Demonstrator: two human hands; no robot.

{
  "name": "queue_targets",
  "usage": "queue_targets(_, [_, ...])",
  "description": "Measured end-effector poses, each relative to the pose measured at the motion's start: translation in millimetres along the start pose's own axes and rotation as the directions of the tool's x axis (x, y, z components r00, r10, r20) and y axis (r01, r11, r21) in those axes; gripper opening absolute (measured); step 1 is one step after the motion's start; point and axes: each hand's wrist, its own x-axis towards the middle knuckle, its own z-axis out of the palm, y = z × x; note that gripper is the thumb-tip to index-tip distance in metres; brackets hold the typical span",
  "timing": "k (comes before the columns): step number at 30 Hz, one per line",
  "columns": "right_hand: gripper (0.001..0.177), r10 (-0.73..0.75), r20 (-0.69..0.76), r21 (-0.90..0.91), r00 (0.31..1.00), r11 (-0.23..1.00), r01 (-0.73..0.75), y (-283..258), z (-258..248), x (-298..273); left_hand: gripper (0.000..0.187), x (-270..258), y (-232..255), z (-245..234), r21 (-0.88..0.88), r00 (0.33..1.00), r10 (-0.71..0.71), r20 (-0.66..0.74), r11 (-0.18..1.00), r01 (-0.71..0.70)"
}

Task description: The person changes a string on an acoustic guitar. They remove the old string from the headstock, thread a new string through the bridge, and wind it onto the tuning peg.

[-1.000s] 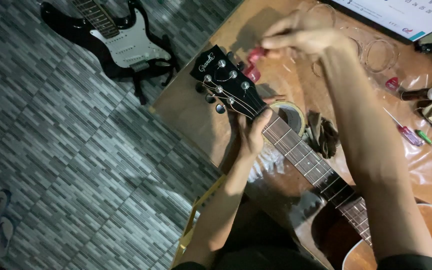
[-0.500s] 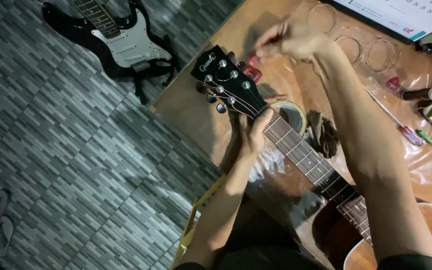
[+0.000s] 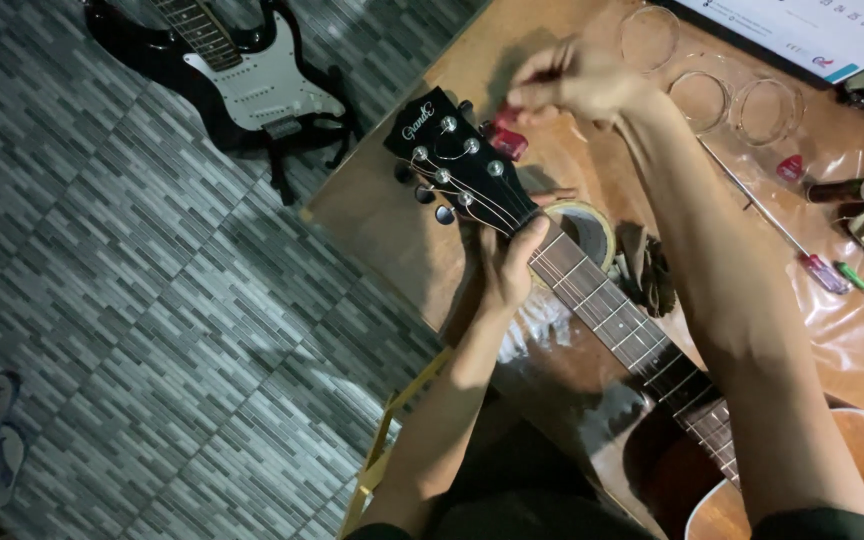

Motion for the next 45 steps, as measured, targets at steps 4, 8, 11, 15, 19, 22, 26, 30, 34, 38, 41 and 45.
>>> queue_targets(4, [0.016, 0.322, -0.016, -0.278, 0.947, 0.908, -0.314, -24, -4, -36, 0.034, -10, -11, -2, -0.058, 0.995, -0.079, -0.064, 0.995, 0.075])
queue_targets(8, [0.017, 0.05, 0.325, -0.126, 0.944, 0.992, -0.009, 14, -46, -36, 0.037, -8, -10, -2, 0.031, 0.992, -0.091, -0.084, 0.995, 0.094])
queue_targets(11, [0.014, -0.086, 0.173, 0.115, 0.981, 0.991, 0.067, 3, -22, -24, 0.036, -5, -5, 1, -0.018, 0.998, -0.046, -0.037, 0.999, 0.045])
queue_targets(15, [0.006, 0.187, -0.057, -0.356, 0.981, 0.914, -0.195, -39, 7, -24, 0.038, -5, -4, 1, -0.037, 0.997, -0.069, -0.015, 0.997, 0.068])
queue_targets(19, [0.021, 0.383, 0.142, -0.414, 0.913, 0.861, -0.297, -25, -28, -35, 0.035, -7, -5, -1, -0.001, 0.984, -0.143, -0.109, 0.99, 0.144])
queue_targets(22, [0.021, -0.026, 0.385, -0.021, 0.922, 0.999, 0.037, 1, -48, -29, 0.032, -2, -7, -1, -0.039, 1.0, -0.008, 0.01, 0.999, 0.009])
queue_targets(26, [0.015, -0.059, 0.103, -0.061, 0.993, 0.996, 0.065, -10, -15, -8, 0.039, -2, 0, -1, -0.013, 1.0, -0.026, 0.006, 1.0, 0.026])
queue_targets(30, [0.006, 0.169, -0.022, -0.364, 0.985, 0.917, -0.165, -37, 4, -22, 0.037, -4, -4, -4, 0.008, 0.997, -0.077, 0.007, 0.997, 0.077])
queue_targets(34, [0.016, 0.384, 0.108, -0.423, 0.917, 0.853, -0.307, -13, -23, -34, 0.036, -7, -7, -1, -0.061, 0.998, -0.056, 0.001, 0.997, 0.056])
queue_targets(38, [0.018, -0.032, 0.374, -0.048, 0.927, 0.997, 0.054, 23, -47, -35, 0.035, -5, -3, 2, -0.06, 0.998, -0.063, -0.022, 0.996, 0.062])
queue_targets(41, [0.011, -0.13, 0.185, 0.141, 0.974, 0.984, 0.105, 8, -28, -29, 0.036, -4, 0, 3, -0.053, 0.999, -0.04, -0.015, 0.998, 0.039])
queue_targets(45, [0.007, -0.054, 0.035, 0.112, 0.998, 0.992, 0.05, 4, 0, -5, 0.032, -5, -13, -5, 0.04, 0.999, -0.022, -0.046, 0.999, 0.024])
